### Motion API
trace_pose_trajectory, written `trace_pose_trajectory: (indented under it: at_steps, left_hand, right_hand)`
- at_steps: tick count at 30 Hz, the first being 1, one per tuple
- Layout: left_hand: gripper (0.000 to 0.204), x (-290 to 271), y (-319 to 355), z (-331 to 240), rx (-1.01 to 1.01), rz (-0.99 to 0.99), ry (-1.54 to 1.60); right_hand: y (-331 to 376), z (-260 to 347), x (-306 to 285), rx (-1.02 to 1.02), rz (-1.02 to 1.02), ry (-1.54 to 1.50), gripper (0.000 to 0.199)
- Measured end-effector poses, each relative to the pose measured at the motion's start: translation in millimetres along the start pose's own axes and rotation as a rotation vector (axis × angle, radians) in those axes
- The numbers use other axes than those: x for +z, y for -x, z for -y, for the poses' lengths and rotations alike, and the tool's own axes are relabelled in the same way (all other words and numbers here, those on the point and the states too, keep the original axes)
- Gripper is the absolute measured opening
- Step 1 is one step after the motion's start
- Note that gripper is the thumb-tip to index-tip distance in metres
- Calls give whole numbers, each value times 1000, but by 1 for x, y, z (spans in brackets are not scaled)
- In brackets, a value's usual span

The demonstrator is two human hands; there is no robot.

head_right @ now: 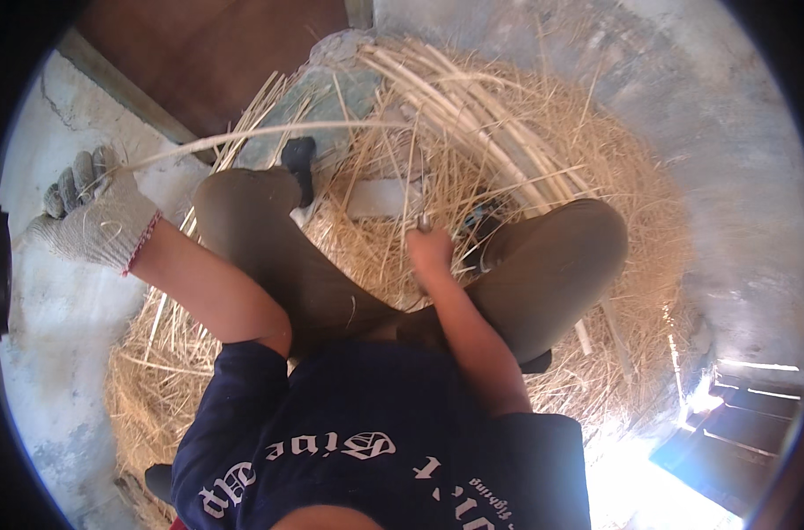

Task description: The person sits cross-legged on a concrete floor and uses a long knife to split long bamboo strips into thinner slivers. They hold the bamboo with a gloved left hand and repeatedly strike the end of the strip with the knife in their right hand to separate the fibers.

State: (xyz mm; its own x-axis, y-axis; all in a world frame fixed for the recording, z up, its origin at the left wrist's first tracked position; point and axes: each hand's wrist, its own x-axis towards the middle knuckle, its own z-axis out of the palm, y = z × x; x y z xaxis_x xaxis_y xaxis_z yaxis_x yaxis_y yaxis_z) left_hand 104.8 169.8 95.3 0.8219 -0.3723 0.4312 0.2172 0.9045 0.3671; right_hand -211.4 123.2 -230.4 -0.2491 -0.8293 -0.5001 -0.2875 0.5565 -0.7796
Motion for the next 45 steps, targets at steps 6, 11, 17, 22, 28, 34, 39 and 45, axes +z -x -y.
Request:
trace_pose_trajectory:
  at_steps: [6, 11, 17, 22, 28, 34, 39, 45]
  left_hand:
    - [56, 2, -8, 22, -316, 190, 128]
    - [48, 11, 3, 39, -378, 249, 140]
    - [37, 21, 14, 53, -504, 452, 189]
    - [35, 35, 34, 77, -673, 594, 444]
    - [41, 76, 80, 90, -405, 480, -438]
    - [63, 43, 87, 141, -522, 1121, -1149]
    - [87, 11, 132, 191, -540, 1855, -1147]
    - [86, 12, 204, 201, 109, 1892, -1308]
  right_hand:
    - [20, 34, -13, -96, 20, -364, 19]
    - [30, 47, -31, -292, 116, -410, 14]
    - [55, 59, -41, -663, 278, -317, 17]
    - [83, 69, -34, -720, 538, -355, 15]
    - [79, 71, -53, -529, 458, -495, 26]
    - [68, 83, -72, -477, 387, -1016, 26]
    - [59, 87, -92, -363, 431, -1225, 22]
    - [53, 89, -105, -300, 480, -1354, 18]
